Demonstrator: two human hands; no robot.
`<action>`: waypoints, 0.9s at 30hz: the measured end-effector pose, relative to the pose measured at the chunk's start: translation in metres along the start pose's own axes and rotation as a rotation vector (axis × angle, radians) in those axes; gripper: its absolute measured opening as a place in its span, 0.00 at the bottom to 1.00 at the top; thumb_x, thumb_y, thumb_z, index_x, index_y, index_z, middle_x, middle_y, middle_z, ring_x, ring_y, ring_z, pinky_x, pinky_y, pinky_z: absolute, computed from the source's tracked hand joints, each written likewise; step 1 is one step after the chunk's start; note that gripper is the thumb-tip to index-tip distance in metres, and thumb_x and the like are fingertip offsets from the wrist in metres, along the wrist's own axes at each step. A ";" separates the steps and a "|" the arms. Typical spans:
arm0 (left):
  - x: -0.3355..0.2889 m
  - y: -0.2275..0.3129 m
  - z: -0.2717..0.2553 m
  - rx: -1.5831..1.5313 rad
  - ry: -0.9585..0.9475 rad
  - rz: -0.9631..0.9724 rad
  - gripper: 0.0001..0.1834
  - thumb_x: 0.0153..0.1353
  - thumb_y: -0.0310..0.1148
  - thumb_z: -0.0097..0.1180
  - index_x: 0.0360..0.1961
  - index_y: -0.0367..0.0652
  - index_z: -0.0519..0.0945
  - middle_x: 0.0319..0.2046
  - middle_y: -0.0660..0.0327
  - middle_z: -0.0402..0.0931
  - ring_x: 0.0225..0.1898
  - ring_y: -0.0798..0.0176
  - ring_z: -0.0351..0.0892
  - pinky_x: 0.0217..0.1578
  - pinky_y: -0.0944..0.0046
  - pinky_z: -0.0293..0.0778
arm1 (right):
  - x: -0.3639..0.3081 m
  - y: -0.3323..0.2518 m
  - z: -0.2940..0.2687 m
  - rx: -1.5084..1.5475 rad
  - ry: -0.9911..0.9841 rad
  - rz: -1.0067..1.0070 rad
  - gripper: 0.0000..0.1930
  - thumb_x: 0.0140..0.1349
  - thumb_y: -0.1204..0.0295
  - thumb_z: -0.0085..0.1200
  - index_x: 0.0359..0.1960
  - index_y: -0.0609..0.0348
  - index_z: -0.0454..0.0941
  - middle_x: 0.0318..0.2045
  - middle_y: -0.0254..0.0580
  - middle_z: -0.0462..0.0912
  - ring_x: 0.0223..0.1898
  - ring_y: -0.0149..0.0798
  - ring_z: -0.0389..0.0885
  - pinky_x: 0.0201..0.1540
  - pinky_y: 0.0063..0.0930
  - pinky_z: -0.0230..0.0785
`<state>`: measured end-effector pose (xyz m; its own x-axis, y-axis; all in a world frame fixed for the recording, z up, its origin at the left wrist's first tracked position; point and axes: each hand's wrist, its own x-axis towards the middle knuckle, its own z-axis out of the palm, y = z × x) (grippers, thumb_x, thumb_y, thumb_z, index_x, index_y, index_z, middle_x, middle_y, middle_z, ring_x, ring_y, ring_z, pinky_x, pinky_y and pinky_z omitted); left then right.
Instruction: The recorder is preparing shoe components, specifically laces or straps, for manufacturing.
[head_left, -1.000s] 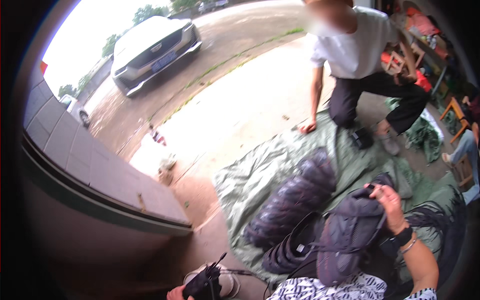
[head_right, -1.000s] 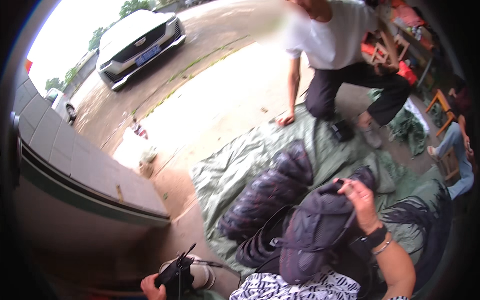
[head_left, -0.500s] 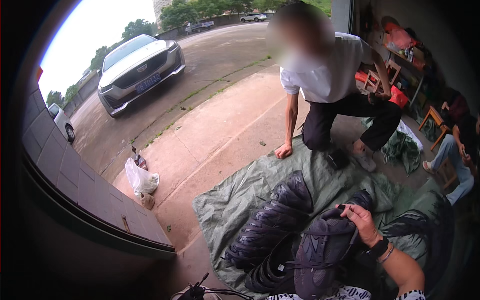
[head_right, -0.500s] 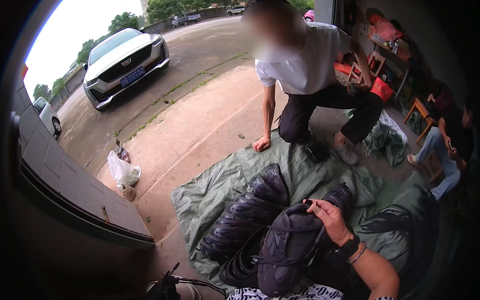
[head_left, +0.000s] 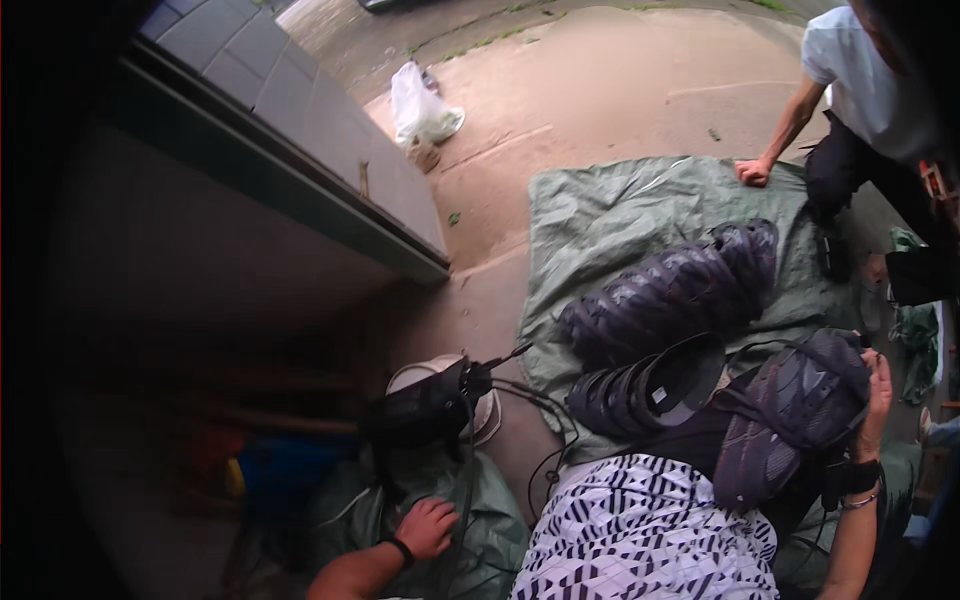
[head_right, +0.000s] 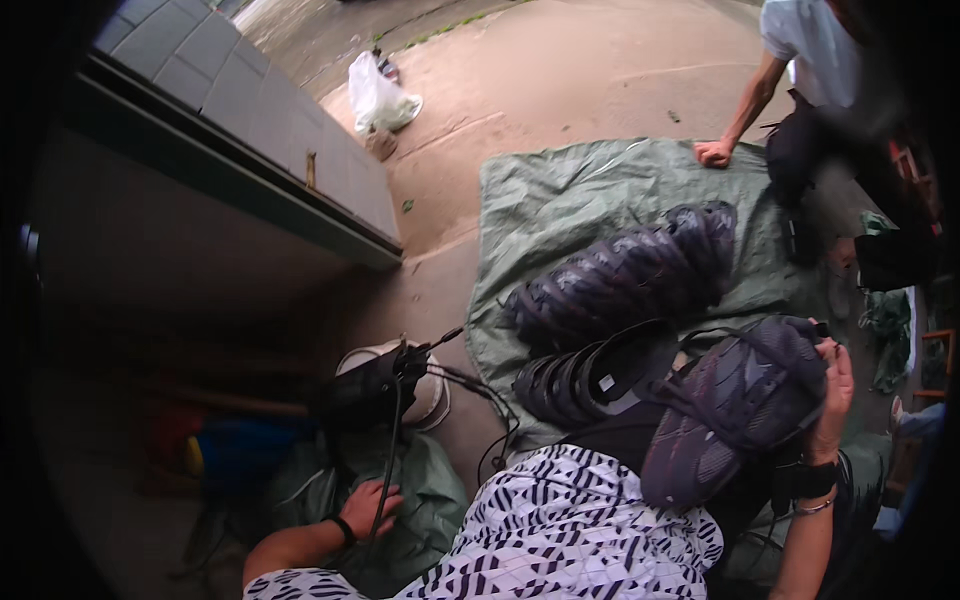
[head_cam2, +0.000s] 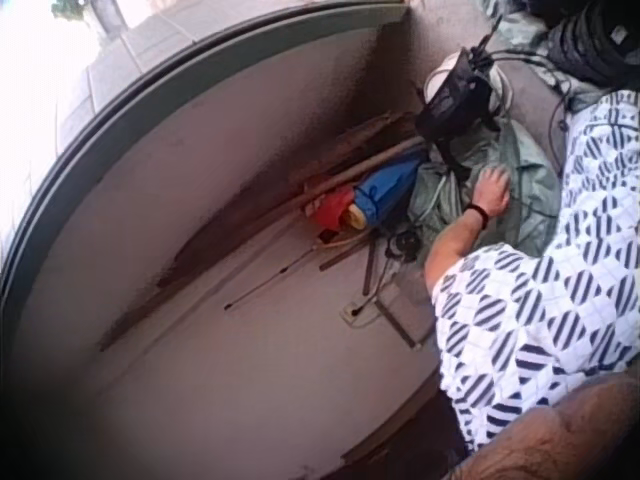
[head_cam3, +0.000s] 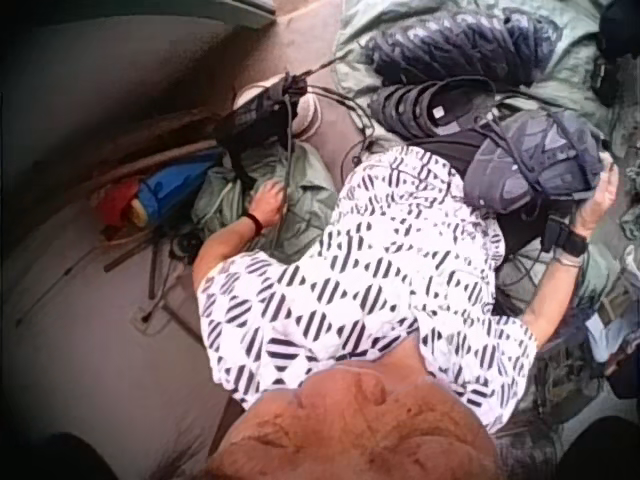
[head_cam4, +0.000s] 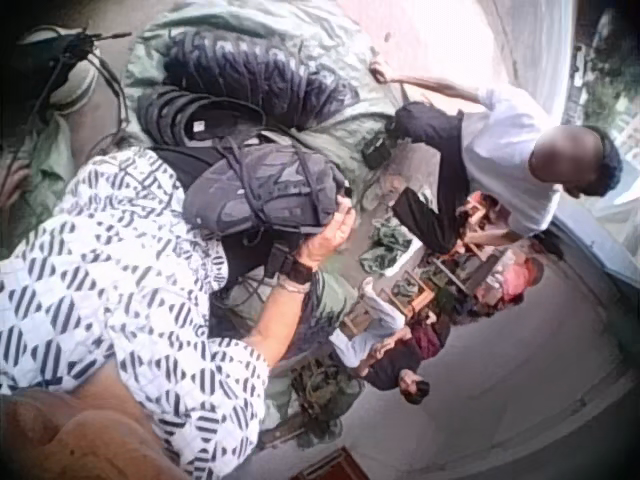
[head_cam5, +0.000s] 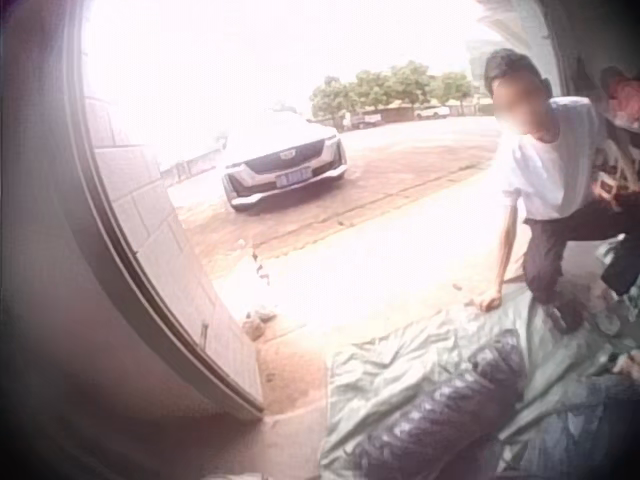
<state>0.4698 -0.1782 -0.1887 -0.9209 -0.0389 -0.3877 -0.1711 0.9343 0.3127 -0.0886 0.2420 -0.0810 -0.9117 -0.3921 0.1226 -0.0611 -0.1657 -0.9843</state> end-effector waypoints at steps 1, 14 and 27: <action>0.012 0.007 0.000 0.040 -0.090 -0.027 0.31 0.45 0.40 0.60 0.53 0.45 0.70 0.58 0.53 0.64 0.59 0.48 0.61 0.59 0.47 0.58 | -0.002 0.004 -0.012 0.027 0.056 0.046 0.11 0.67 0.70 0.44 0.48 0.61 0.71 0.46 0.35 0.75 0.48 0.28 0.74 0.54 0.21 0.64; 0.097 0.010 0.085 0.211 -0.415 0.085 0.42 0.48 0.56 0.58 0.62 0.46 0.64 0.64 0.48 0.55 0.68 0.42 0.44 0.65 0.38 0.40 | 0.007 0.032 -0.042 -0.012 -0.033 0.076 0.22 0.69 0.68 0.40 0.61 0.65 0.60 0.57 0.41 0.70 0.56 0.34 0.70 0.61 0.28 0.59; -0.139 -0.061 0.298 -0.133 -0.660 -0.721 0.32 0.60 0.36 0.45 0.67 0.53 0.56 0.68 0.56 0.45 0.69 0.50 0.46 0.64 0.46 0.54 | 0.010 0.021 -0.032 -0.051 0.015 0.053 0.19 0.69 0.69 0.39 0.59 0.64 0.64 0.55 0.40 0.72 0.56 0.33 0.71 0.61 0.28 0.59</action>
<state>0.7124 -0.1246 -0.4127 -0.2072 -0.3401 -0.9173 -0.6898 0.7156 -0.1095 -0.1119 0.2634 -0.1048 -0.9204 -0.3851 0.0681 -0.0323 -0.0986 -0.9946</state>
